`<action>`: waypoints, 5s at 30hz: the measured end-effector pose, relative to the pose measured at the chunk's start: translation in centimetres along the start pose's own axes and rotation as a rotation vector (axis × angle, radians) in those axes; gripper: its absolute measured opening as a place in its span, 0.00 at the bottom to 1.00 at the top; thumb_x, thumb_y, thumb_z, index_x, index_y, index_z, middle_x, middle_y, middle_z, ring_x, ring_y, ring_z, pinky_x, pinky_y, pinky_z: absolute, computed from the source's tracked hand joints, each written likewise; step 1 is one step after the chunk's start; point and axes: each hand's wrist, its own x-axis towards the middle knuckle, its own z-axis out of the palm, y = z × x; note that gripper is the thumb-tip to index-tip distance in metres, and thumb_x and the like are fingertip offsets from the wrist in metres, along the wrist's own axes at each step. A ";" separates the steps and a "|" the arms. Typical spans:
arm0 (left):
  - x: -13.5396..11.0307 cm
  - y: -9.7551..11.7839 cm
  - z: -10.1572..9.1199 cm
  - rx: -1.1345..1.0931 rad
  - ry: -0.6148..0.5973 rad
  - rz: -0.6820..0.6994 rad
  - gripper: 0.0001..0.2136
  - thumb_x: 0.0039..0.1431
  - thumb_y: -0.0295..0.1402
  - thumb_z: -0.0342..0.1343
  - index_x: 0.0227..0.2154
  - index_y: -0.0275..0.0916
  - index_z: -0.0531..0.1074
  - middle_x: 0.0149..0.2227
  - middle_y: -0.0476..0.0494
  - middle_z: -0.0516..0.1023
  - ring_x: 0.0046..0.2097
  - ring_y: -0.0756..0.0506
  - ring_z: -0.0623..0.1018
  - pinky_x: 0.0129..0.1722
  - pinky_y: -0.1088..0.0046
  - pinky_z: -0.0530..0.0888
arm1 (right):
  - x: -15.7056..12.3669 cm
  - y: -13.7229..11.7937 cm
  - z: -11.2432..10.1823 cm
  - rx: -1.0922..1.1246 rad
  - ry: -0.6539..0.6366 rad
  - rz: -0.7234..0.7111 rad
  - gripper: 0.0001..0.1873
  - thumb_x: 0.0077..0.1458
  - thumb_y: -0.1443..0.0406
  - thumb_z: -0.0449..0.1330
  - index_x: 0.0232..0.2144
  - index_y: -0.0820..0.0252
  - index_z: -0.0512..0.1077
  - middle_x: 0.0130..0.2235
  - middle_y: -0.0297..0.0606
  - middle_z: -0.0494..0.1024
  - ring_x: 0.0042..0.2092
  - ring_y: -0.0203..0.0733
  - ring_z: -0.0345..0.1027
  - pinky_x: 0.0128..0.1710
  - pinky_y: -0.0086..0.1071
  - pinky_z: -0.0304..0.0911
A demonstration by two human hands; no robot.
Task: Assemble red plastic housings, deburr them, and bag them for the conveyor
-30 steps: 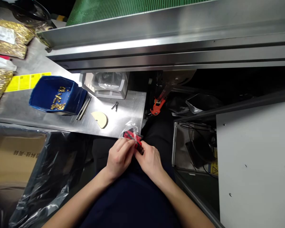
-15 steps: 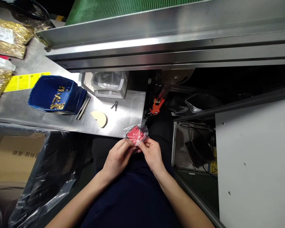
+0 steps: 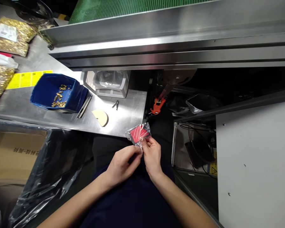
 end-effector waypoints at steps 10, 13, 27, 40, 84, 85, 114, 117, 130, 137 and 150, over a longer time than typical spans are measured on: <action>0.1 -1.4 -5.9 -0.521 0.394 -0.625 0.08 0.64 0.38 0.61 0.36 0.39 0.71 0.28 0.53 0.67 0.26 0.52 0.64 0.26 0.77 0.63 | 0.3 -6.6 -1.5 -1.133 -0.557 -0.630 0.07 0.67 0.60 0.61 0.43 0.53 0.79 0.45 0.40 0.84 0.62 0.56 0.64 0.62 0.54 0.55; -0.7 -2.2 -7.1 -0.468 0.352 -0.673 0.09 0.66 0.39 0.59 0.37 0.39 0.71 0.27 0.54 0.66 0.27 0.51 0.63 0.27 0.76 0.61 | 0.3 -8.2 -1.6 -1.146 -0.684 -0.855 0.12 0.70 0.69 0.54 0.44 0.54 0.78 0.43 0.39 0.83 0.52 0.48 0.72 0.53 0.44 0.62; -2.3 -3.2 -8.9 -0.012 0.186 -0.434 0.09 0.72 0.37 0.51 0.40 0.42 0.74 0.41 0.46 0.76 0.43 0.44 0.75 0.44 0.70 0.69 | 3.5 -4.6 1.5 -0.952 -0.479 -0.475 0.08 0.69 0.64 0.57 0.41 0.53 0.77 0.40 0.34 0.81 0.40 0.40 0.76 0.41 0.31 0.65; -1.7 -6.3 -7.6 -0.110 0.267 -0.373 0.08 0.72 0.37 0.54 0.43 0.41 0.76 0.47 0.42 0.80 0.50 0.41 0.78 0.53 0.66 0.71 | 3.9 -4.0 1.2 -0.444 -0.643 -0.070 0.15 0.66 0.52 0.58 0.46 0.55 0.70 0.39 0.35 0.78 0.37 0.40 0.74 0.39 0.33 0.71; 0.8 -4.3 -8.3 -0.610 -0.403 -0.446 0.14 0.65 0.33 0.59 0.52 0.41 0.78 0.54 0.42 0.80 0.57 0.40 0.77 0.60 0.66 0.69 | 1.5 -3.1 1.4 -0.634 -0.441 -0.130 0.07 0.58 0.64 0.64 0.28 0.57 0.73 0.24 0.30 0.74 0.26 0.34 0.68 0.27 0.28 0.61; 0.8 -4.3 -8.4 -0.607 -0.410 -0.429 0.13 0.65 0.34 0.61 0.51 0.41 0.79 0.55 0.42 0.79 0.57 0.40 0.76 0.61 0.66 0.69 | 1.7 -2.9 1.6 -0.564 -0.458 0.012 0.10 0.58 0.62 0.64 0.26 0.57 0.71 0.22 0.29 0.72 0.23 0.33 0.67 0.24 0.27 0.60; -3.1 -2.8 -11.7 -0.888 -0.164 -0.746 0.38 0.56 0.31 0.71 0.67 0.52 0.62 0.67 0.38 0.66 0.62 0.39 0.73 0.57 0.64 0.75 | 1.8 -4.5 2.4 -0.536 -0.616 0.000 0.05 0.60 0.63 0.64 0.31 0.57 0.74 0.27 0.31 0.79 0.28 0.37 0.74 0.28 0.28 0.64; -3.8 -2.8 -9.6 -1.015 -0.118 -0.754 0.44 0.50 0.29 0.74 0.68 0.51 0.60 0.65 0.38 0.68 0.60 0.38 0.75 0.59 0.61 0.73 | 1.4 -5.5 2.9 -0.284 -0.590 -0.084 0.06 0.61 0.61 0.66 0.33 0.57 0.75 0.29 0.32 0.80 0.30 0.38 0.75 0.31 0.30 0.68; -2.7 -6.4 -6.7 -1.393 -0.175 -1.026 0.13 0.54 0.27 0.67 0.44 0.34 0.80 0.36 0.39 0.82 0.32 0.45 0.80 0.33 0.72 0.78 | 0.9 -10.0 1.8 -0.659 -1.120 -0.759 0.12 0.71 0.66 0.52 0.44 0.55 0.76 0.40 0.38 0.82 0.41 0.40 0.75 0.43 0.32 0.68; 0.4 -4.8 -7.3 -1.350 0.081 -0.867 0.28 0.62 0.51 0.63 0.58 0.38 0.74 0.45 0.36 0.82 0.46 0.39 0.81 0.49 0.64 0.78 | 0.0 -5.4 2.2 -0.872 -1.010 -0.997 0.13 0.71 0.68 0.51 0.41 0.58 0.76 0.37 0.39 0.82 0.38 0.41 0.74 0.38 0.35 0.65; 1.1 0.8 -7.8 -0.714 0.292 -0.219 0.13 0.58 0.43 0.69 0.44 0.48 0.81 0.47 0.43 0.83 0.59 0.33 0.75 0.71 0.50 0.57 | 1.0 -3.0 1.6 -0.555 -0.360 -0.877 0.13 0.64 0.70 0.58 0.47 0.53 0.79 0.44 0.43 0.82 0.42 0.46 0.77 0.42 0.38 0.71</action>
